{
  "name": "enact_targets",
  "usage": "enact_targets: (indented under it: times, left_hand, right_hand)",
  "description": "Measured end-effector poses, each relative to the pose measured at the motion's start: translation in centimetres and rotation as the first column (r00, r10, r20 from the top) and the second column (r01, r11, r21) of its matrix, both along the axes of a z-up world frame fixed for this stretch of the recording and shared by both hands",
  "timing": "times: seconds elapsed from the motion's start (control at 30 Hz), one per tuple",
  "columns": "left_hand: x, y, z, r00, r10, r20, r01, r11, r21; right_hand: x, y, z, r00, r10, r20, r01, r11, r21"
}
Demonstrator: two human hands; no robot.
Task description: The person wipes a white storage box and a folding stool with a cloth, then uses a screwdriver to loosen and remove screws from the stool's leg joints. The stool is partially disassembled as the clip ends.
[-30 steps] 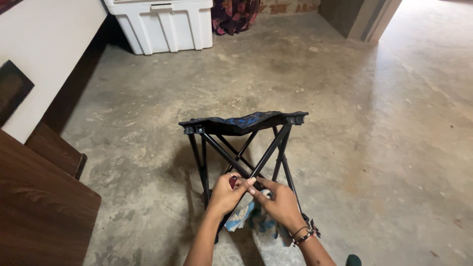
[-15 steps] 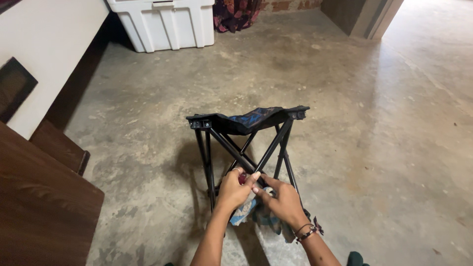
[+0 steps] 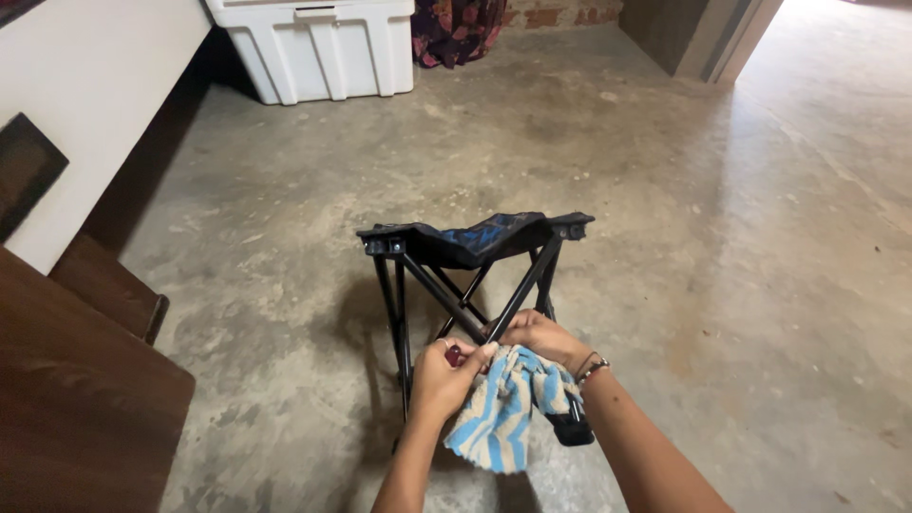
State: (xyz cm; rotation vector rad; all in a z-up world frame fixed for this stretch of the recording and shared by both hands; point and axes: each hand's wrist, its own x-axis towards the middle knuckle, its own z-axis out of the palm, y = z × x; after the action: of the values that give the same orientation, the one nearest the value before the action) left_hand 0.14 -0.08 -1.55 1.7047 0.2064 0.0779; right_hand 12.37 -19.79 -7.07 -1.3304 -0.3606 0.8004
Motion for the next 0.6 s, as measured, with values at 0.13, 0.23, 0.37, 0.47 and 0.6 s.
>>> enact_targets:
  times: [0.13, 0.23, 0.37, 0.47, 0.6]
  left_hand:
    - [0.7, 0.4, -1.0, 0.996, -0.078, 0.044, 0.082, 0.992, -0.096]
    - [0.7, 0.4, -2.3, 0.995, -0.1, 0.025, 0.102, 0.991, -0.085]
    - [0.6, 0.8, -3.1, 0.984, -0.174, 0.018, 0.175, 0.971, -0.166]
    - [0.8, 0.9, -3.2, 0.98, -0.201, 0.001, 0.199, 0.966, -0.165]
    - [1.1, 1.0, -3.2, 0.983, -0.181, -0.04, 0.174, 0.974, -0.145]
  right_hand:
    - [0.4, 0.5, 0.4, 0.981, -0.018, -0.192, 0.027, 0.999, 0.046]
    - [0.2, 0.2, 0.4, 0.98, -0.023, -0.2, 0.014, 0.999, -0.047]
    - [0.8, 0.3, -0.1, 0.991, 0.121, 0.055, -0.108, 0.974, -0.198]
    - [1.4, 0.6, -1.1, 0.984, 0.141, -0.111, -0.15, 0.985, -0.082]
    - [2.3, 1.0, -1.7, 0.944, 0.318, -0.085, -0.316, 0.948, 0.038]
